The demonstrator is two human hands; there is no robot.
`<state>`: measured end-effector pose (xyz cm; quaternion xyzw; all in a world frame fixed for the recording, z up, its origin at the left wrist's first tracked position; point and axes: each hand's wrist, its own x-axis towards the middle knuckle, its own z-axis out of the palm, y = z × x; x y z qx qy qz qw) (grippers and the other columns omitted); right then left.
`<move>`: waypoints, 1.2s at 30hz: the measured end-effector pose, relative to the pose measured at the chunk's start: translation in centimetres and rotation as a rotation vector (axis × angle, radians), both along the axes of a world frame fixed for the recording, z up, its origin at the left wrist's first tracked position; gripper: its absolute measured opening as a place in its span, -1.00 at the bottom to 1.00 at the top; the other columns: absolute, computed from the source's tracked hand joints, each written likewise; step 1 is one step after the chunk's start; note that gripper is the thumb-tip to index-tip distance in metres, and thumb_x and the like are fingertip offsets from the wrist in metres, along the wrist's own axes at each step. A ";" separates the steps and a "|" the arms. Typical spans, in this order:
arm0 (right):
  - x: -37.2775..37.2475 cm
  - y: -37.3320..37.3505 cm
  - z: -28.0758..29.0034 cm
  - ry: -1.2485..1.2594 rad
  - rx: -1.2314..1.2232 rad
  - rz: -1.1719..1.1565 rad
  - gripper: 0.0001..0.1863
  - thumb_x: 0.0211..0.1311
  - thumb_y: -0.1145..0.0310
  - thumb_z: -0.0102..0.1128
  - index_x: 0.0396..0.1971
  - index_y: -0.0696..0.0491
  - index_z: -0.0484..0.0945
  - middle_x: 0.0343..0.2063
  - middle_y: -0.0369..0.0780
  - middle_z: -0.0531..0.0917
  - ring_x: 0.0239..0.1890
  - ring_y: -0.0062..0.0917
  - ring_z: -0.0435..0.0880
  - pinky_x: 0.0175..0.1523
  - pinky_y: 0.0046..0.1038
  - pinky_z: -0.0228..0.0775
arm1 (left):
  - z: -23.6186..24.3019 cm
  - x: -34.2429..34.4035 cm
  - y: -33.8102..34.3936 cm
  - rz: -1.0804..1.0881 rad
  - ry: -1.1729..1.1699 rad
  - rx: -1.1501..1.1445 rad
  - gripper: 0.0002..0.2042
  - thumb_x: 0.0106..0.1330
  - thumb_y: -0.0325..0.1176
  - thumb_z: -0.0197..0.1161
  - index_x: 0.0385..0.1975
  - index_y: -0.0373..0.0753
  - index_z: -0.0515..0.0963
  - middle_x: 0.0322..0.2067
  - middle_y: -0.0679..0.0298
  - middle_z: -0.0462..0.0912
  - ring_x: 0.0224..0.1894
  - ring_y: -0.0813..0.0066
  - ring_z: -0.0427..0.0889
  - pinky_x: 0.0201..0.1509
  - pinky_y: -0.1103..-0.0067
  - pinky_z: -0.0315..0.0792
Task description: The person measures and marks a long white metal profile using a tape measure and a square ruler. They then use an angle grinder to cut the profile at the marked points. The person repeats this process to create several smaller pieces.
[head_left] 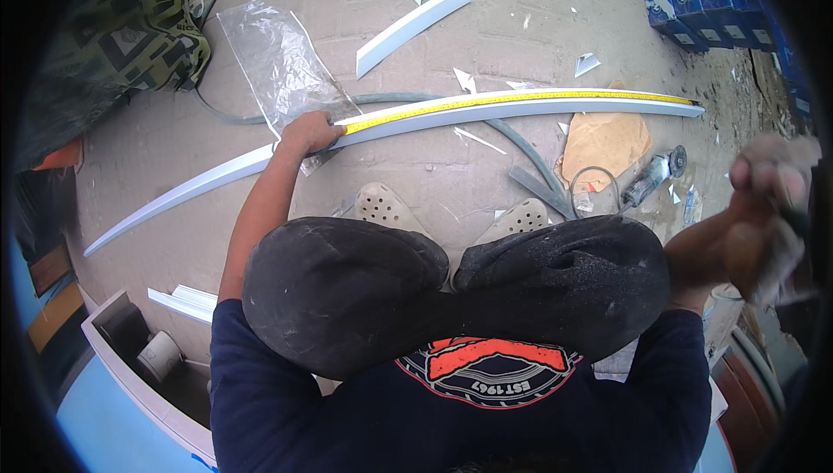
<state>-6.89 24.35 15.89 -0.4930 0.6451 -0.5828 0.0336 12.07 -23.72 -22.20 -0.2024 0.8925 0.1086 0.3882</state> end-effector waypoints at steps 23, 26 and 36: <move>-1.1 -4.8 -40.6 -0.231 0.629 -0.362 -0.72 0.40 0.28 0.22 0.00 0.09 0.59 -0.09 -0.02 0.74 0.03 -0.01 0.73 0.16 -0.03 0.55 | 2.8 2.1 3.6 0.031 0.187 -0.071 -0.50 0.50 0.09 0.28 -0.02 -0.34 0.65 0.08 -0.01 0.65 0.09 -0.15 0.69 0.15 0.09 0.54; -1.1 -5.1 -40.7 -0.242 0.618 -0.360 -0.73 0.41 0.26 0.22 -0.01 0.07 0.60 -0.10 -0.01 0.74 0.04 -0.01 0.72 0.16 -0.02 0.53 | 2.8 2.4 3.5 0.028 0.208 -0.065 -0.50 0.49 0.09 0.28 -0.02 -0.34 0.66 0.09 0.00 0.66 0.09 -0.15 0.70 0.15 0.09 0.54; -1.0 -5.2 -40.8 -0.166 0.580 -0.341 -0.71 0.38 0.25 0.26 -0.02 0.09 0.64 -0.10 -0.01 0.75 0.02 -0.03 0.73 0.17 -0.05 0.54 | 3.2 2.9 3.8 0.039 0.257 -0.082 -0.48 0.47 0.11 0.30 -0.02 -0.35 0.69 0.08 -0.02 0.69 0.10 -0.14 0.72 0.17 0.10 0.56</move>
